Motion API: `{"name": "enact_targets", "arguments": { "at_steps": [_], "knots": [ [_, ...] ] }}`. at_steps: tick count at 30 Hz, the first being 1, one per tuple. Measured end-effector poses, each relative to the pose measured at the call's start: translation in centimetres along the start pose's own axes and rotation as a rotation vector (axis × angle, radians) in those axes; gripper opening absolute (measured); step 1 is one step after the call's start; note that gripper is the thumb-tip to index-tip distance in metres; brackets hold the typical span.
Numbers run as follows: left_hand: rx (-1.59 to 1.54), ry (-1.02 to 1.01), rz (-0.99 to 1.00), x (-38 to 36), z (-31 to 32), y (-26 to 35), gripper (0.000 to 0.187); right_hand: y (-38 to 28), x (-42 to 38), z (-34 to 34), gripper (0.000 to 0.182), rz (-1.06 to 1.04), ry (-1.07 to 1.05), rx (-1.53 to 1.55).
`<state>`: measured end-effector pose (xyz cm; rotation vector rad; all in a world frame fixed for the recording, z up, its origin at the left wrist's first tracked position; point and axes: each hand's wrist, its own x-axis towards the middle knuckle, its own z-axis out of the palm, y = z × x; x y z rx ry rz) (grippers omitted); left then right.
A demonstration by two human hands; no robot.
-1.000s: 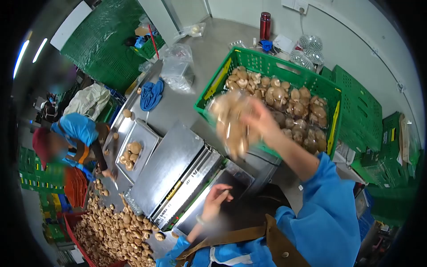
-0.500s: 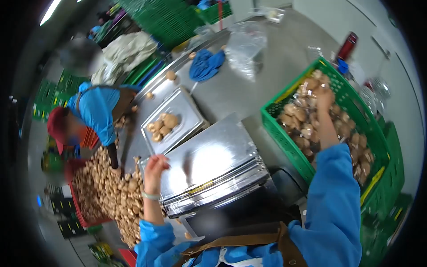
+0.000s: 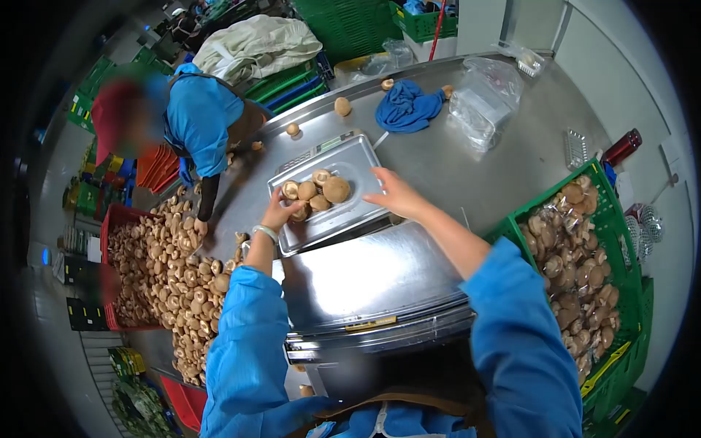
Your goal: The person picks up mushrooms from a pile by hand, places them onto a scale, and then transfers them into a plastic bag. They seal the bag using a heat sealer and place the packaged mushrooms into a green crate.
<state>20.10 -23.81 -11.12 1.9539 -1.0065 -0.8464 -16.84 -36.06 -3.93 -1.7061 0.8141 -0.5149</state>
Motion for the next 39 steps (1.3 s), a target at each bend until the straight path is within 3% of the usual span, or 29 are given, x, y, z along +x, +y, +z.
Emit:
{"name": "enact_targets", "arguments": {
  "at_steps": [2, 6, 8, 10, 13, 15, 17, 20, 21, 23, 24, 26, 30, 33, 39],
  "knots": [
    [0.108, -0.012, 0.175, -0.2, 0.8, 0.4, 0.094, 1.7, 4.1, 4.0, 0.072, 0.073, 0.006, 0.048],
    [0.092, 0.079, 0.104, -3.3, 1.8, 4.8, 0.088, 3.0, 7.8, 8.1, 0.070, -0.002, 0.009, 0.039],
    [-0.060, 0.084, 0.052, -5.4, 1.7, 6.5, 0.086, 2.5, 6.8, 8.2, 0.068, -0.037, 0.058, 0.009],
    [-0.157, 0.076, 0.078, -7.7, 1.8, 7.3, 0.081, -0.7, 3.2, 7.0, 0.066, -0.086, 0.084, -0.040],
    [0.021, 0.120, 0.278, -13.7, 2.3, 8.1, 0.074, -4.1, -3.8, 5.5, 0.063, -0.073, 0.096, -0.011],
    [-0.285, 0.002, 0.086, -18.8, 3.4, 9.6, 0.063, -5.0, -8.8, 4.8, 0.061, -0.020, 0.094, 0.021],
    [-0.327, -0.018, 0.054, -23.1, 4.4, 10.2, 0.044, -5.5, -13.6, 4.6, 0.059, 0.049, 0.095, 0.029],
    [0.096, 0.209, 0.247, -27.3, 6.6, 9.8, 0.027, -4.7, -18.8, 5.2, 0.057, 0.160, 0.032, 0.057],
    [0.201, 0.293, 0.333, -28.4, 7.4, 11.2, 0.025, -4.6, -20.0, 5.7, 0.057, 0.093, 0.081, -0.056],
    [0.215, 0.222, 0.293, -29.2, 7.6, 10.9, 0.026, -5.1, -21.5, 6.8, 0.057, -0.048, 0.174, -0.283],
    [0.230, 0.284, 0.348, -29.3, 7.6, 10.9, 0.027, -6.0, -22.0, 7.0, 0.058, -0.090, 0.202, -0.425],
    [0.261, 0.406, 0.460, -29.6, 7.4, 10.8, 0.028, -6.9, -22.2, 7.3, 0.061, -0.162, 0.159, -0.454],
    [0.030, 0.394, 0.375, -29.8, 8.3, 9.3, 0.030, -6.2, -22.3, 8.0, 0.066, -0.232, 0.154, -0.524],
    [-0.355, 0.357, 0.145, -30.2, 7.6, 8.6, 0.032, -6.0, -22.0, 7.6, 0.067, -0.196, 0.152, -0.544],
    [0.081, 0.246, 0.311, -30.7, 7.0, 10.0, 0.035, -6.1, -21.7, 7.7, 0.075, -0.204, 0.165, -0.518]
  ]
}}
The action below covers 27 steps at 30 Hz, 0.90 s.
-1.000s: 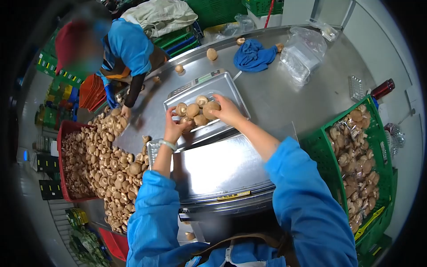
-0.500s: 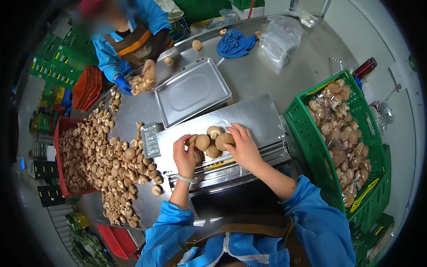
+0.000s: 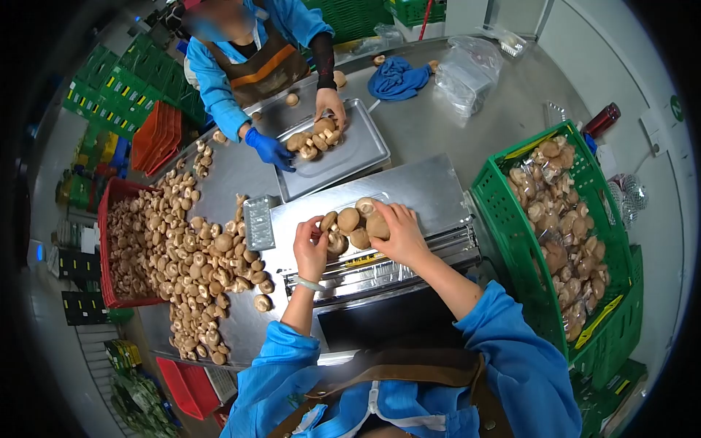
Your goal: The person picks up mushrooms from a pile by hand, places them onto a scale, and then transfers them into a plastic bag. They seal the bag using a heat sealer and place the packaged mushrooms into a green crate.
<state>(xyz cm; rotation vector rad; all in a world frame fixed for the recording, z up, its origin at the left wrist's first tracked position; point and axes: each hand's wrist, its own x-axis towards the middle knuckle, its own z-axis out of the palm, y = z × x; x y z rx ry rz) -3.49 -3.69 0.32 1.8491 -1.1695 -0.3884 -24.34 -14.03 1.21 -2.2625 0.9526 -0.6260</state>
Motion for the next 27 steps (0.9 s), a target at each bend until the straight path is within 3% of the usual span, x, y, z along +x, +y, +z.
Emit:
{"name": "enact_targets", "arguments": {
  "at_steps": [4, 7, 10, 11, 12, 13, 18, 21, 22, 23, 26, 27],
  "knots": [
    [-0.098, -0.052, -0.023, 0.2, 0.1, -1.6, 0.033, -0.8, 0.3, 0.2, 0.078, -0.089, 0.044, -0.226],
    [-0.184, 0.010, -0.055, 0.6, -0.3, -0.4, 0.033, -0.5, 0.5, -0.6, 0.071, -0.070, -0.074, -0.105],
    [-0.134, -0.029, -0.061, 0.2, -0.3, -1.0, 0.040, 1.6, 0.5, -1.2, 0.061, -0.025, 0.075, 0.124],
    [-0.140, -0.099, -0.075, 0.0, -0.1, -1.0, 0.042, 1.6, 0.6, -1.6, 0.048, 0.036, 0.168, 0.187],
    [-0.147, -0.170, -0.089, -0.2, 0.2, -0.8, 0.044, 2.2, 0.3, -1.3, 0.044, 0.022, 0.136, 0.154],
    [-0.049, -0.158, -0.062, -0.9, 0.4, -0.4, 0.049, 3.2, -0.2, -0.9, 0.040, 0.010, 0.107, 0.120],
    [-0.131, -0.124, -0.067, -1.5, 0.9, -0.5, 0.055, 2.7, -0.8, -0.6, 0.028, -0.002, 0.060, 0.138],
    [-0.337, -0.037, -0.140, -1.7, -0.2, -0.9, 0.063, 3.2, -1.1, -1.3, 0.030, 0.020, 0.189, 0.199],
    [-0.255, 0.092, -0.087, -2.1, -1.4, -1.1, 0.053, 3.3, -1.7, -2.1, 0.030, 0.046, 0.237, 0.229],
    [-0.171, 0.061, -0.162, -2.5, -3.3, -1.5, 0.044, 3.5, -2.6, -3.5, 0.033, 0.124, 0.228, 0.248],
    [0.088, -0.070, -0.402, -5.3, -9.0, -3.3, 0.020, 5.3, -6.1, -7.9, 0.039, 0.183, -0.026, -0.114],
    [0.088, -0.070, -0.400, -5.3, -9.0, -3.2, 0.020, 5.9, -7.3, -8.5, 0.043, 0.200, -0.113, -0.198]
  ]
}}
